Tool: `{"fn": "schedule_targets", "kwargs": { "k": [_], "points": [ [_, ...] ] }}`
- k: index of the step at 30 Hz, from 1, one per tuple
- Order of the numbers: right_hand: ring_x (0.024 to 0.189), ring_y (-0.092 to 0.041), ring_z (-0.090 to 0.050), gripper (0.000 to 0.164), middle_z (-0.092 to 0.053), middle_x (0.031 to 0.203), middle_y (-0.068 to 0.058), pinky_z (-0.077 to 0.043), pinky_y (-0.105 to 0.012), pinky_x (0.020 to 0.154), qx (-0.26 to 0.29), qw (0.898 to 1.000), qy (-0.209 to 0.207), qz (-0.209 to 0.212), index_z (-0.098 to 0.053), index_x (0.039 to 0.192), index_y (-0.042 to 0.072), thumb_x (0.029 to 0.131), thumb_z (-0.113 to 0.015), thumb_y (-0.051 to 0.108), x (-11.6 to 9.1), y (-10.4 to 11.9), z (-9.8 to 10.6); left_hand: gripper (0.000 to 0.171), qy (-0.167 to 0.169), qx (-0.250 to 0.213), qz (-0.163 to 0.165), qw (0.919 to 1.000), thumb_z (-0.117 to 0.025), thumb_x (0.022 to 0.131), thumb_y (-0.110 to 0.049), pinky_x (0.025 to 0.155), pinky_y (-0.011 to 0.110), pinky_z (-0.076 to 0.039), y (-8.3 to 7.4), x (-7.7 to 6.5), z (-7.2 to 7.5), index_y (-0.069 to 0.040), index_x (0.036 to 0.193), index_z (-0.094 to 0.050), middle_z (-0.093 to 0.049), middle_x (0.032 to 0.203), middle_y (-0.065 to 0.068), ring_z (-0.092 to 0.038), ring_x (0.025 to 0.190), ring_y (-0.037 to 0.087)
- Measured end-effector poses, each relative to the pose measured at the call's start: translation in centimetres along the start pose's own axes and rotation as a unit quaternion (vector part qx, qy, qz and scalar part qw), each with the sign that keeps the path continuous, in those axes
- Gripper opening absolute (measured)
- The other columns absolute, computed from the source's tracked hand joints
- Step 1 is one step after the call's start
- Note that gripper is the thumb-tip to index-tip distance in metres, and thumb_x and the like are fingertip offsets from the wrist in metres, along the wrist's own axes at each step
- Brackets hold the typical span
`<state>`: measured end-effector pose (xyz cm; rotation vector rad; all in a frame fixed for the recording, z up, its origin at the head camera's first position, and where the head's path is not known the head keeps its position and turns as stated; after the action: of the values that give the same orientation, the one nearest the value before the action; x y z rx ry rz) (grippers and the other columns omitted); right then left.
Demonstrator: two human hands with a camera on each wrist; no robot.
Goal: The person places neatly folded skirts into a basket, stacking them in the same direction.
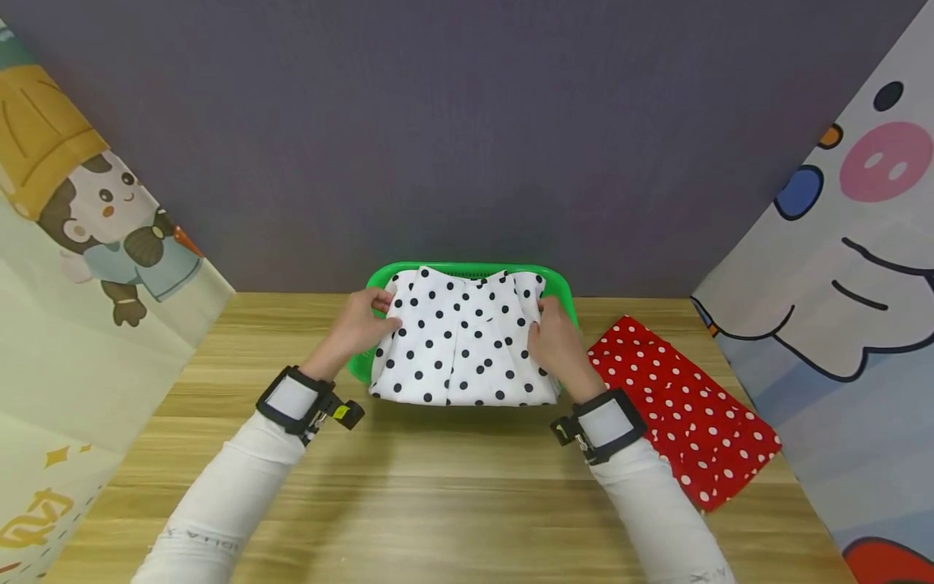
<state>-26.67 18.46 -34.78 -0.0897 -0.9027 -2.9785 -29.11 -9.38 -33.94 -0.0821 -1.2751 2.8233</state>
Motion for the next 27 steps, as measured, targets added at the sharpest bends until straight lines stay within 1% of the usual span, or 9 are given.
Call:
{"fn": "schedule_targets", "kwargs": {
  "k": [4, 9, 14, 18, 22, 24, 27],
  "points": [
    [0.074, -0.032, -0.059, 0.043, -0.054, 0.105, -0.026, -0.054, -0.037, 0.059, -0.007, 1.000, 0.005, -0.011, -0.032, 0.129, -0.007, 0.093, -0.043, 0.013, 1.1, 0.0, 0.2, 0.033, -0.012, 0.013, -0.007, 0.9998, -0.065, 0.079, -0.010, 0.069, 0.029, -0.051, -0.4, 1.0, 0.3, -0.003, 0.110, -0.055, -0.058, 0.104, 0.012, -0.055, 0.091, 0.024],
    [0.082, -0.033, -0.057, 0.043, -0.052, 0.110, -0.026, -0.054, -0.041, 0.066, -0.006, 1.000, 0.008, -0.010, -0.032, 0.130, -0.008, 0.093, -0.042, 0.013, 2.2, 0.0, 0.3, 0.033, -0.022, 0.028, -0.017, 0.9992, -0.066, 0.079, -0.011, 0.069, 0.030, -0.051, -0.8, 2.0, 0.4, -0.002, 0.109, -0.056, -0.058, 0.102, 0.012, -0.054, 0.092, 0.025],
    [0.090, -0.035, -0.055, 0.042, -0.049, 0.114, -0.027, -0.053, -0.047, 0.074, 0.003, 1.000, 0.007, -0.003, -0.032, 0.129, -0.010, 0.093, -0.040, 0.010, 3.2, 0.1, 0.3, 0.033, -0.024, 0.031, -0.011, 0.9992, -0.065, 0.078, -0.009, 0.069, 0.030, -0.051, -0.8, 2.8, 0.5, -0.002, 0.110, -0.057, -0.057, 0.101, 0.012, -0.054, 0.091, 0.025],
    [0.091, -0.036, -0.054, 0.041, -0.049, 0.114, -0.028, -0.052, -0.047, 0.075, 0.008, 1.000, 0.007, -0.005, -0.033, 0.128, -0.011, 0.092, -0.040, 0.009, 4.0, 0.1, 0.2, 0.033, -0.024, 0.043, -0.006, 0.9988, -0.065, 0.078, -0.009, 0.064, 0.028, -0.049, -0.7, 3.5, 0.4, -0.002, 0.110, -0.056, -0.056, 0.097, 0.010, -0.053, 0.084, 0.023],
    [0.092, -0.035, -0.054, 0.041, -0.050, 0.116, -0.028, -0.052, -0.047, 0.076, 0.009, 1.000, 0.019, -0.022, -0.033, 0.128, -0.010, 0.092, -0.039, 0.008, 4.9, 0.1, -0.3, 0.033, -0.023, 0.048, -0.001, 0.9986, -0.064, 0.078, -0.009, 0.059, 0.026, -0.047, -0.4, 4.2, 0.1, -0.002, 0.110, -0.056, -0.055, 0.093, 0.008, -0.053, 0.077, 0.021],
    [0.093, -0.034, -0.054, 0.042, -0.049, 0.119, -0.028, -0.051, -0.046, 0.076, 0.005, 0.999, 0.028, -0.032, -0.032, 0.130, -0.009, 0.092, -0.038, 0.008, 5.3, 0.1, -0.5, 0.034, -0.025, 0.050, -0.002, 0.9984, -0.064, 0.077, -0.007, 0.058, 0.026, -0.046, -0.3, 4.4, 0.0, -0.002, 0.110, -0.056, -0.055, 0.091, 0.008, -0.053, 0.076, 0.021],
    [0.092, -0.032, -0.053, 0.042, -0.050, 0.120, -0.026, -0.051, -0.043, 0.074, -0.002, 0.998, 0.039, -0.040, -0.032, 0.130, -0.008, 0.092, -0.037, 0.008, 5.8, 0.0, -0.9, 0.033, -0.030, 0.064, -0.002, 0.9975, -0.062, 0.076, -0.006, 0.059, 0.027, -0.045, -0.2, 4.9, -0.1, -0.001, 0.108, -0.057, -0.055, 0.088, 0.009, -0.053, 0.076, 0.022]
  ]
}}
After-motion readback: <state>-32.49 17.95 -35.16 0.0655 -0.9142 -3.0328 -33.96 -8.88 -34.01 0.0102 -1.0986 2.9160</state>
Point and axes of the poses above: each hand's wrist, its own x-axis towards the middle knuckle, its own z-axis out of the back of the hand, y = z × x, the point moved 8 cm from there along x, towards the middle knuckle
